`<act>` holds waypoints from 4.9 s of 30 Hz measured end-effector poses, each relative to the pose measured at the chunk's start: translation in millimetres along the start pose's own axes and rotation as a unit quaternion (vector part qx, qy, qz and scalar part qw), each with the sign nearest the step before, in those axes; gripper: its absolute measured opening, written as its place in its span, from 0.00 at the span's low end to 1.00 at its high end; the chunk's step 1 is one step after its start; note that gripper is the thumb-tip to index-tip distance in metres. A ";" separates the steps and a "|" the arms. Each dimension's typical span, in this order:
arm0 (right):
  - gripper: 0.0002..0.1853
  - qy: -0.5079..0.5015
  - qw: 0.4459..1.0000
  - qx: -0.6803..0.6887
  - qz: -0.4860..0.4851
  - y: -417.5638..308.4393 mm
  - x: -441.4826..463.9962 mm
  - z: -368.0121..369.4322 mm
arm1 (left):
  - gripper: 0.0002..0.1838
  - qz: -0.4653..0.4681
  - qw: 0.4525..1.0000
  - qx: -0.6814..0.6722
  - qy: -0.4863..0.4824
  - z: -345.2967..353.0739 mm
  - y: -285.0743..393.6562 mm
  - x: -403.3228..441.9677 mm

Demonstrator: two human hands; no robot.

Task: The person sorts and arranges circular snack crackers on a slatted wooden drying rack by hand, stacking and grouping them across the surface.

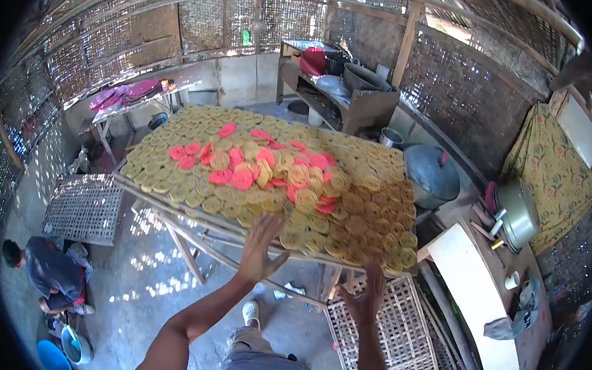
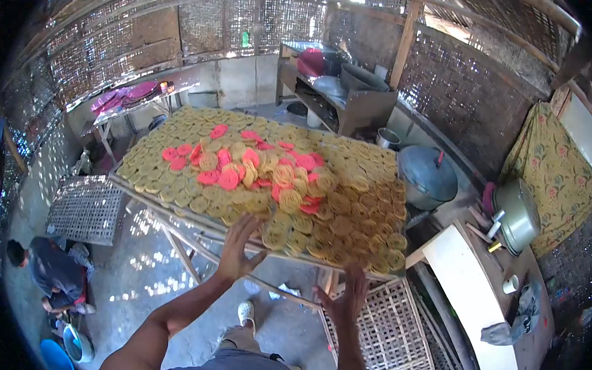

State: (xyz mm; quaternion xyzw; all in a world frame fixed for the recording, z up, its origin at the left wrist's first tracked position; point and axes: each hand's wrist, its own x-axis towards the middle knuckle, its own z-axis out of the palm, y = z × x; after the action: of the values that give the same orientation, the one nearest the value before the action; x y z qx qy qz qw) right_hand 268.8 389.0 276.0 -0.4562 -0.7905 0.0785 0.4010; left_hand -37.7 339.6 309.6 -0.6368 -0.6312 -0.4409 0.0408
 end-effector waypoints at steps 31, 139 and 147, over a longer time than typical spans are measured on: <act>0.34 0.071 0.987 0.078 0.122 -27.0 287.6 197.0 | 0.57 0.050 0.999 0.006 0.011 -3.1 -200.1 239.4; 0.23 0.032 0.850 0.449 0.274 -15.5 290.2 133.8 | 0.13 -0.267 0.719 -0.582 -0.271 140.8 -83.9 246.7; 0.12 0.101 0.722 0.634 0.258 -5.6 293.2 130.4 | 0.11 -0.296 0.744 -0.524 -0.290 126.4 -91.6 260.5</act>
State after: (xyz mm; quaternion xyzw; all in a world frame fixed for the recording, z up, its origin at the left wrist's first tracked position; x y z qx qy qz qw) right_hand 96.2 647.2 356.7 -0.2867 -0.3625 0.6155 0.6384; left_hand -98.6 634.8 346.2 -0.4362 -0.4388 -0.4861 -0.6172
